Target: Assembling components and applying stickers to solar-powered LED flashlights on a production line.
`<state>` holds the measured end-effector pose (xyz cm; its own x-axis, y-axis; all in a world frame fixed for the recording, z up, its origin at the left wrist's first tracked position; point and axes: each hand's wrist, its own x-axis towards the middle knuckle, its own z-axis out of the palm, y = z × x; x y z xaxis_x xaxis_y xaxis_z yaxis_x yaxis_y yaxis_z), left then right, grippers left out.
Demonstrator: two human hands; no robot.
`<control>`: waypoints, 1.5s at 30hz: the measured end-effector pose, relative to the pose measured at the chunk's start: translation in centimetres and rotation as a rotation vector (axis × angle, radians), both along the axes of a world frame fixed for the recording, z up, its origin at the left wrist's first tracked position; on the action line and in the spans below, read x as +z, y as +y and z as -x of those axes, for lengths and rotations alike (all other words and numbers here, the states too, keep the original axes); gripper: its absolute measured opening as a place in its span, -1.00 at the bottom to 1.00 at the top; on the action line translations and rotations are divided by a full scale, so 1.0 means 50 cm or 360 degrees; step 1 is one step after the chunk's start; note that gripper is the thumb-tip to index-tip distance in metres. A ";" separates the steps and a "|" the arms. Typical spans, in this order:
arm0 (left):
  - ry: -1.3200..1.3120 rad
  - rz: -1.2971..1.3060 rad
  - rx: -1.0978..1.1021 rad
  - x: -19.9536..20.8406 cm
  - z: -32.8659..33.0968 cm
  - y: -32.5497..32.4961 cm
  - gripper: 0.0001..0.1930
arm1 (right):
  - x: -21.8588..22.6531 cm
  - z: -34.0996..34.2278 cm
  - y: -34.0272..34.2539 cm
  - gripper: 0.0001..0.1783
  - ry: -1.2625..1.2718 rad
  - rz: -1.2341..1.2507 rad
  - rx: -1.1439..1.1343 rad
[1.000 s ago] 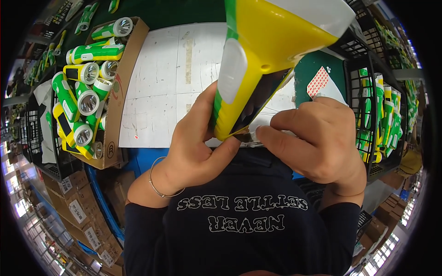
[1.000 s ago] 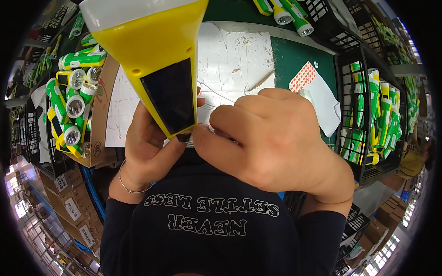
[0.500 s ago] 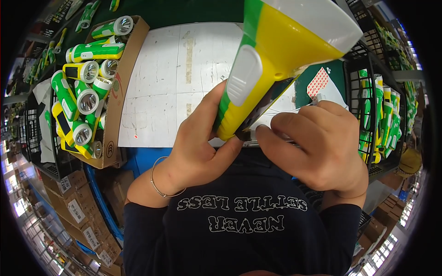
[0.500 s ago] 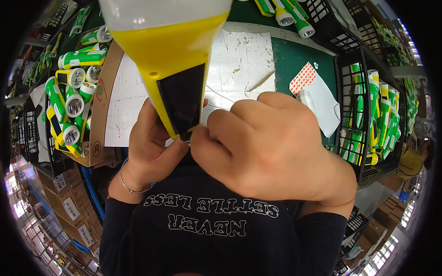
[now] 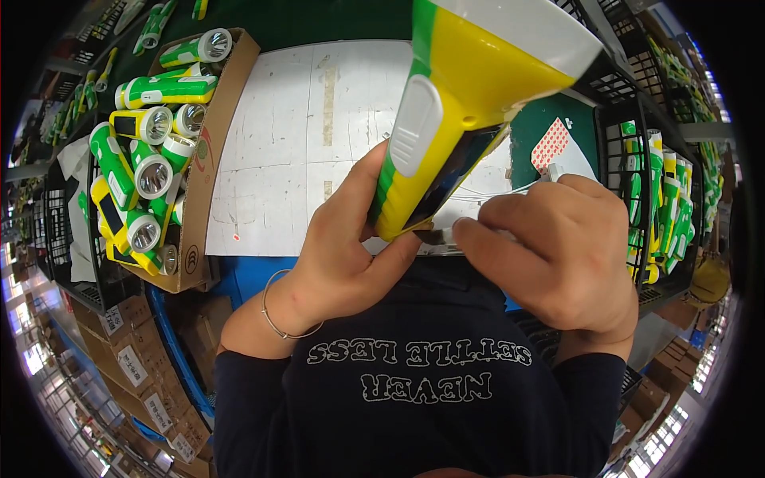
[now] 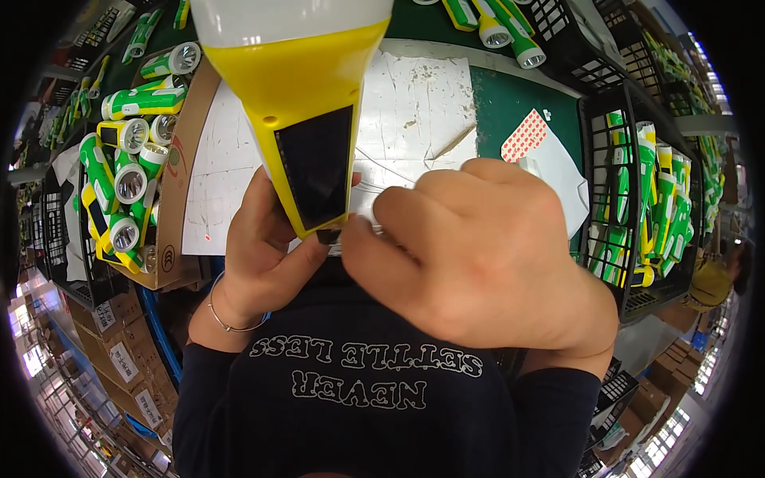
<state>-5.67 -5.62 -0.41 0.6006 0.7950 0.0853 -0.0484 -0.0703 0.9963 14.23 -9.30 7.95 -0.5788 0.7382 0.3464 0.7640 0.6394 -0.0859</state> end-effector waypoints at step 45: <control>-0.0776 0.1044 -0.0322 -0.044 -0.049 0.008 -0.36 | -0.162 0.020 0.052 -0.59 0.2544 0.1732 -0.0104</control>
